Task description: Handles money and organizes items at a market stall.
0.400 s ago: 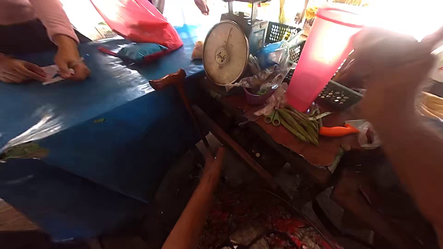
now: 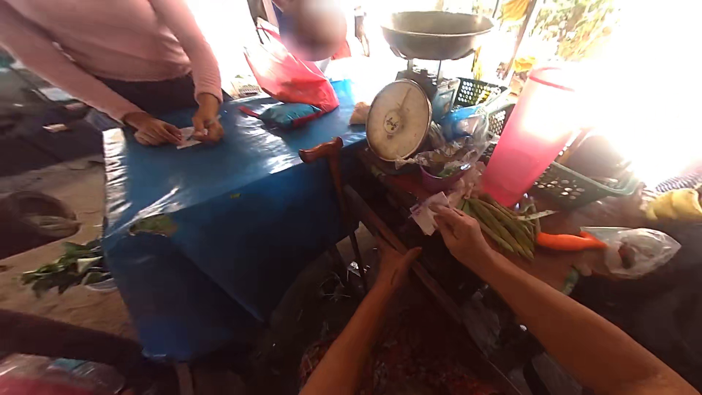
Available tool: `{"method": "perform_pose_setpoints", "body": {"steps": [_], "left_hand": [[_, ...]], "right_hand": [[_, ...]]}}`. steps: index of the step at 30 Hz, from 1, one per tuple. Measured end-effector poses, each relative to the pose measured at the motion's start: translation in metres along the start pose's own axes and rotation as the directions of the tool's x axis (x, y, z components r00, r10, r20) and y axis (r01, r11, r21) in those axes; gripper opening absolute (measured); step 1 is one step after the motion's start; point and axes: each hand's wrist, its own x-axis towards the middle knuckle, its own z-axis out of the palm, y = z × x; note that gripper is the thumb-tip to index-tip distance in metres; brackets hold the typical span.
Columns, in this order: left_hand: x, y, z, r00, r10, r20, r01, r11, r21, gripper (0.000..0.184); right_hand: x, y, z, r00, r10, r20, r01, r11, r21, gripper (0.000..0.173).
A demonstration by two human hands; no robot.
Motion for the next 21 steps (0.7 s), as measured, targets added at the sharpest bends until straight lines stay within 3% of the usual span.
{"method": "perform_pose_setpoints", "body": {"steps": [4, 10, 21], "left_hand": [[0.005, -0.001, 0.007, 0.998, 0.059, -0.031, -0.06, 0.997, -0.051, 0.132], [0.002, 0.006, 0.003, 0.999, 0.036, 0.0, -0.036, 0.997, -0.064, 0.129], [0.006, 0.002, 0.007, 0.998, 0.034, -0.044, -0.041, 0.987, -0.157, 0.131]], "right_hand": [[0.003, 0.003, -0.003, 0.993, 0.115, -0.02, -0.113, 0.992, 0.063, 0.032], [0.008, 0.007, -0.014, 0.968, 0.24, 0.072, -0.248, 0.96, 0.13, 0.031], [0.011, 0.014, -0.022, 0.973, 0.23, 0.011, -0.23, 0.964, 0.134, 0.03]]}}
